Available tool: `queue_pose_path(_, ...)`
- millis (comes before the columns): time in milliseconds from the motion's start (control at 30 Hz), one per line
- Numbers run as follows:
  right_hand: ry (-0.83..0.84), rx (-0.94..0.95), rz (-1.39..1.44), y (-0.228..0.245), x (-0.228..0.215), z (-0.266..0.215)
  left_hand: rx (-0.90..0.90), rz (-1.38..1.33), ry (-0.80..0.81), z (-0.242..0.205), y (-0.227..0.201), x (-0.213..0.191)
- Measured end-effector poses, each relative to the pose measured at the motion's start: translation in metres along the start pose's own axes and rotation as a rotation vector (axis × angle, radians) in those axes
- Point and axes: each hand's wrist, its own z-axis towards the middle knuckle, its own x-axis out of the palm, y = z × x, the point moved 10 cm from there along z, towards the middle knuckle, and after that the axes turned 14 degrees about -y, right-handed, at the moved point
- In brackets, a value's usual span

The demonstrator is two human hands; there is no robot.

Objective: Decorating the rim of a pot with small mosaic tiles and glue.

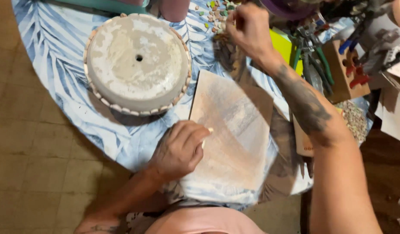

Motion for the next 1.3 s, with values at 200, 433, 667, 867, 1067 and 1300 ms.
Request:
queue_pose_path(200, 0.083, 0.864, 0.653, 0.054, -0.056, -0.110, -0.089, -0.060, -0.206, 0.015, -0.021, -0.019)
queue_pose_path(433, -0.076, 1.268, 1.081, 0.099, -0.065, -0.184, -0.092, 0.164, -0.273, 0.010, -0.038, -0.009)
queue_pose_path(667, -0.112, 1.246, 1.148, 0.113, -0.069, -0.185, -0.124, 0.170, -0.252, -0.001, -0.034, 0.001)
queue_pose_path(867, 0.019, 1.100, 1.092, 0.119, -0.072, -0.180, -0.215, 0.040, -0.215, -0.004, -0.029, 0.001)
queue_pose_path(1067, 0.145, 0.745, 0.943, 0.128, -0.079, -0.166, -0.216, 0.034, -0.173, -0.006, -0.028, 0.005)
queue_pose_path(1300, 0.166, 0.574, 0.744, 0.141, -0.094, -0.153, -0.197, 0.070, -0.130, -0.010, -0.034, 0.008)
